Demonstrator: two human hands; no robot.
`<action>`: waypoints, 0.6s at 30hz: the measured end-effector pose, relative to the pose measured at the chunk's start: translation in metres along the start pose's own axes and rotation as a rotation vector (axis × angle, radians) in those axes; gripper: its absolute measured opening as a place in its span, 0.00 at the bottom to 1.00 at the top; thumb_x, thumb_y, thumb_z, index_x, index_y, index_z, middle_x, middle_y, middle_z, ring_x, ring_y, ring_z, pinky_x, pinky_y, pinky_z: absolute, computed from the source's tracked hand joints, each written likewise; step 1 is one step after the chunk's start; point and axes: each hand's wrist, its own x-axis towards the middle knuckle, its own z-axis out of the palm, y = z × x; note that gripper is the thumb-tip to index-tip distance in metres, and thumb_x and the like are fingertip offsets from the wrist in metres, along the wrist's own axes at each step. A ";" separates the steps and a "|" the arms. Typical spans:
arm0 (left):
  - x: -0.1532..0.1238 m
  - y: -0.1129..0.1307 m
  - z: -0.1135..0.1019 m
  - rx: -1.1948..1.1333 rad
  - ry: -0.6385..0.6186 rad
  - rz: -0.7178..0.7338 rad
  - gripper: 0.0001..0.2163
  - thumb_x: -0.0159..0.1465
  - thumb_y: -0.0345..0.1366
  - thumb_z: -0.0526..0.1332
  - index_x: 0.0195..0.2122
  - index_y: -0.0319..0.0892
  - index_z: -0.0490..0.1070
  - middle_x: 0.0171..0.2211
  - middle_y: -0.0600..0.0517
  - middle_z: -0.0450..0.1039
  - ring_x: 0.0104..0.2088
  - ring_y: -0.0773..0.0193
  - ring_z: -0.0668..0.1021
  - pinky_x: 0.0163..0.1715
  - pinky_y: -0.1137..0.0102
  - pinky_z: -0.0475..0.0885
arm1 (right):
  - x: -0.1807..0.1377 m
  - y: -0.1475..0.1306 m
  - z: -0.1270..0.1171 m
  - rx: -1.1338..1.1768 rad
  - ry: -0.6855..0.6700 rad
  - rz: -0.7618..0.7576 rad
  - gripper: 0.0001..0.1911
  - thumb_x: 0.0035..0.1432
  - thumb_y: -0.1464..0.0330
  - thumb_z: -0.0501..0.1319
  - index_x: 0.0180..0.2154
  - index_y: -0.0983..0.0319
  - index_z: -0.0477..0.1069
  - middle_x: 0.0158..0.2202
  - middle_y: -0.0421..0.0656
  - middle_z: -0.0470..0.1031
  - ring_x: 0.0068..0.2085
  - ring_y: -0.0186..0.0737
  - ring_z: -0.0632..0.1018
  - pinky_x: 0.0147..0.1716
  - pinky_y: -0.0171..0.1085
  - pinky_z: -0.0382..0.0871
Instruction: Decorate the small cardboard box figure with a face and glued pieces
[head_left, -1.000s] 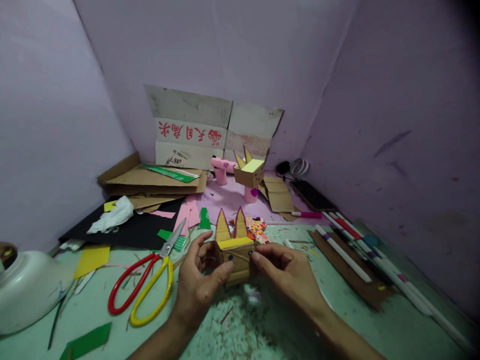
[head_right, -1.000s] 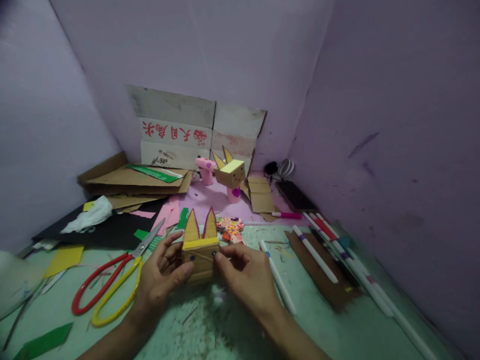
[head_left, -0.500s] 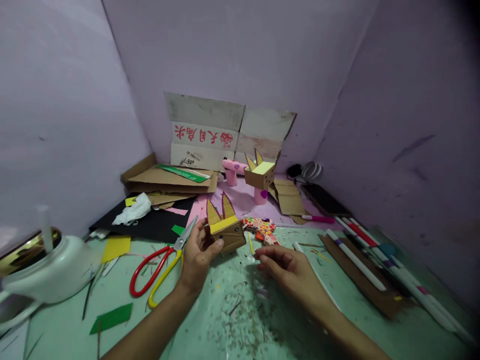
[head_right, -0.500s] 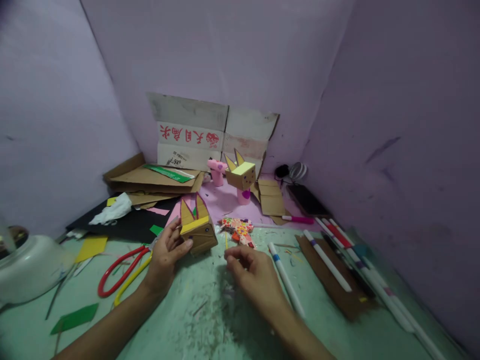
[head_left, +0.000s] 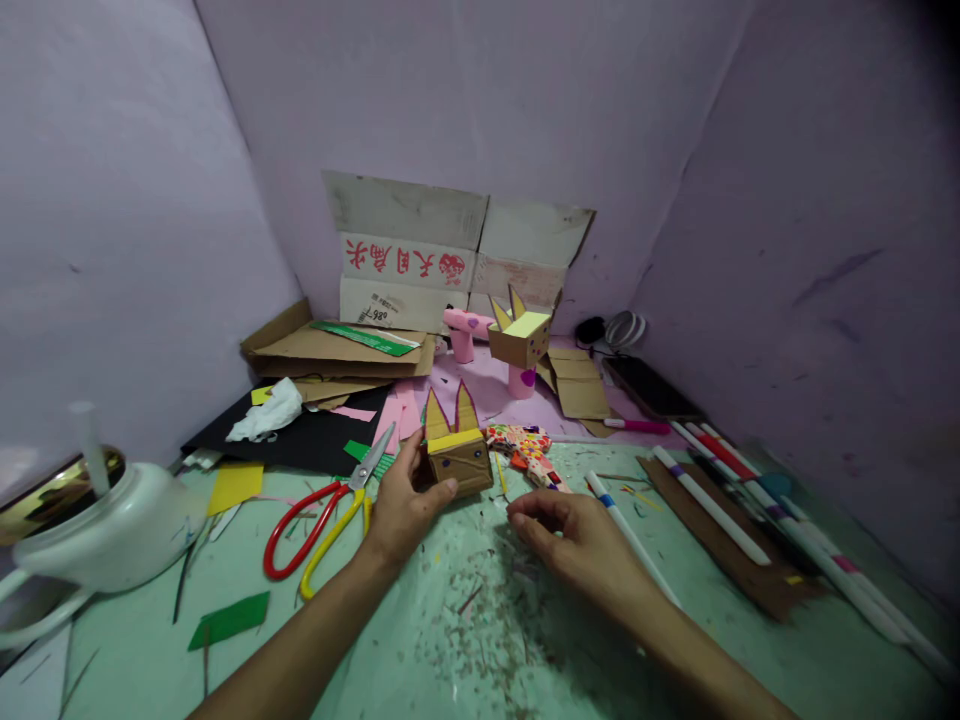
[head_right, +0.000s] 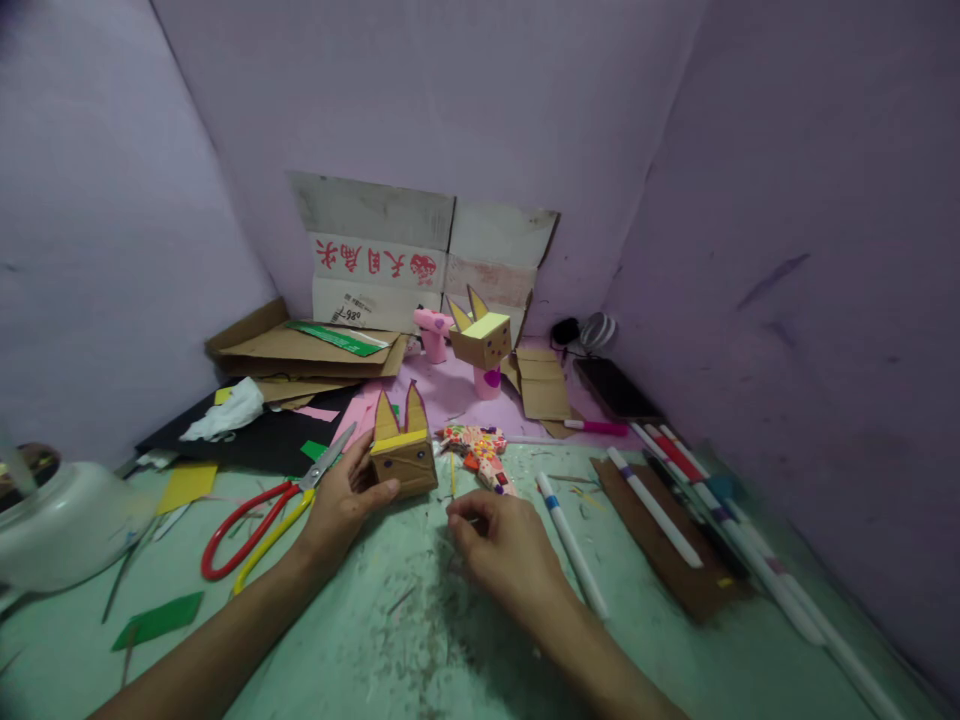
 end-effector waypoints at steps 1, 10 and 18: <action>0.000 -0.001 0.000 0.017 -0.018 0.007 0.33 0.48 0.32 0.68 0.57 0.37 0.62 0.54 0.41 0.70 0.53 0.49 0.73 0.53 0.59 0.67 | 0.000 0.000 0.000 -0.022 -0.016 -0.004 0.10 0.51 0.68 0.58 0.30 0.62 0.78 0.28 0.45 0.82 0.29 0.43 0.79 0.28 0.37 0.69; 0.001 -0.006 -0.005 0.103 -0.062 0.047 0.30 0.52 0.30 0.65 0.58 0.39 0.62 0.52 0.43 0.72 0.52 0.49 0.73 0.54 0.56 0.66 | -0.002 0.007 0.004 -0.100 -0.047 -0.027 0.10 0.51 0.68 0.58 0.30 0.62 0.79 0.27 0.45 0.82 0.28 0.44 0.79 0.27 0.37 0.69; -0.001 -0.002 0.000 0.089 0.035 0.041 0.32 0.48 0.31 0.68 0.57 0.41 0.64 0.52 0.44 0.73 0.53 0.48 0.73 0.54 0.55 0.66 | 0.002 0.002 -0.013 -0.120 -0.002 -0.011 0.10 0.50 0.69 0.57 0.29 0.61 0.79 0.28 0.44 0.82 0.30 0.45 0.80 0.29 0.38 0.69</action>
